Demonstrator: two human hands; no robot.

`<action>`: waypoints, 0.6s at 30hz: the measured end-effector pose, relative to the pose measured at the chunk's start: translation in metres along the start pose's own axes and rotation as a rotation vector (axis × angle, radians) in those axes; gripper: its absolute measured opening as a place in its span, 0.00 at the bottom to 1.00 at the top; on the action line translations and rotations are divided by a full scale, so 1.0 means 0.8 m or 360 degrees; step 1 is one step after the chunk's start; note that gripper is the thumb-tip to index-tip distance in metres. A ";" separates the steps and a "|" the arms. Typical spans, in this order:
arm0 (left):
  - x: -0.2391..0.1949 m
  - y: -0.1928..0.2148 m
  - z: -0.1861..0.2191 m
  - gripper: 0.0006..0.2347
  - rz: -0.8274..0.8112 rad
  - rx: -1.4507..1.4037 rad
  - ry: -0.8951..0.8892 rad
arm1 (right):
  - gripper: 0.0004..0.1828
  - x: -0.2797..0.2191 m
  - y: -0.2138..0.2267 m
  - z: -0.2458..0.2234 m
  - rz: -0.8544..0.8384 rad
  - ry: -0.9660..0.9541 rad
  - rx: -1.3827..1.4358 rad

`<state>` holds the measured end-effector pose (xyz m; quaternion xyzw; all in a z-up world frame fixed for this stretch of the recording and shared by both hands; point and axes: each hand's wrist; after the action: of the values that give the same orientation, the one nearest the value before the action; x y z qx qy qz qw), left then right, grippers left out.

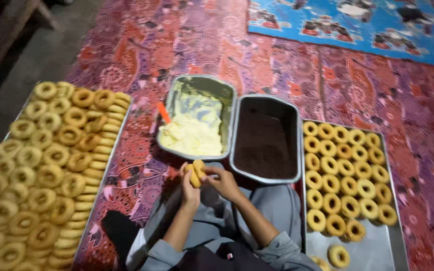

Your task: The person sits on the floor and repeatedly picks up ring-shaped donuts, fills them with a white cream using a small spatula, and places them into a tray of dark crumbs. The filled donuts are then arranged on a metal tray.

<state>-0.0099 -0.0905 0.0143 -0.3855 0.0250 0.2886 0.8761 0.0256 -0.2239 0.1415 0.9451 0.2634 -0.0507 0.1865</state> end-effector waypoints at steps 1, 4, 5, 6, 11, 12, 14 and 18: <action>0.007 0.018 0.007 0.17 0.0064 -0.0016 -0.0066 | 0.21 0.015 -0.009 -0.004 -0.0146 0.0014 -0.0027; 0.016 0.057 0.034 0.14 0.0195 -0.0188 -0.0028 | 0.22 0.059 -0.029 -0.011 -0.0359 0.0326 -0.0115; 0.019 0.067 0.045 0.14 0.0186 -0.0338 0.0129 | 0.22 0.078 -0.033 -0.011 -0.0286 0.0349 -0.0274; 0.023 0.074 0.056 0.15 0.0172 -0.0489 0.0285 | 0.23 0.098 -0.038 -0.010 -0.0211 0.0375 -0.0432; 0.039 0.082 0.083 0.19 0.0077 -0.0487 0.0269 | 0.17 0.180 -0.039 0.013 0.0047 0.0610 -0.0859; 0.039 0.077 0.088 0.19 0.0066 -0.0480 0.0200 | 0.19 0.185 -0.037 0.018 0.0002 0.0542 -0.0871; 0.046 0.057 0.101 0.19 0.0301 0.0202 0.0135 | 0.20 0.190 -0.024 0.022 0.0020 0.0382 -0.0690; 0.039 0.001 0.113 0.12 0.0156 0.1711 -0.0784 | 0.23 0.155 0.019 0.024 0.0183 -0.0108 0.0443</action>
<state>-0.0003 -0.0128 0.0690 0.1924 -0.0186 0.3566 0.9140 0.1393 -0.1838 0.1045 0.9731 0.1929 -0.1079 0.0649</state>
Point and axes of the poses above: each hand's wrist, its own x-axis towards the middle knuckle, its own y-axis out of the back of the hand, z = x × y, and after that the axes turned 3 degrees about -z, right-handed
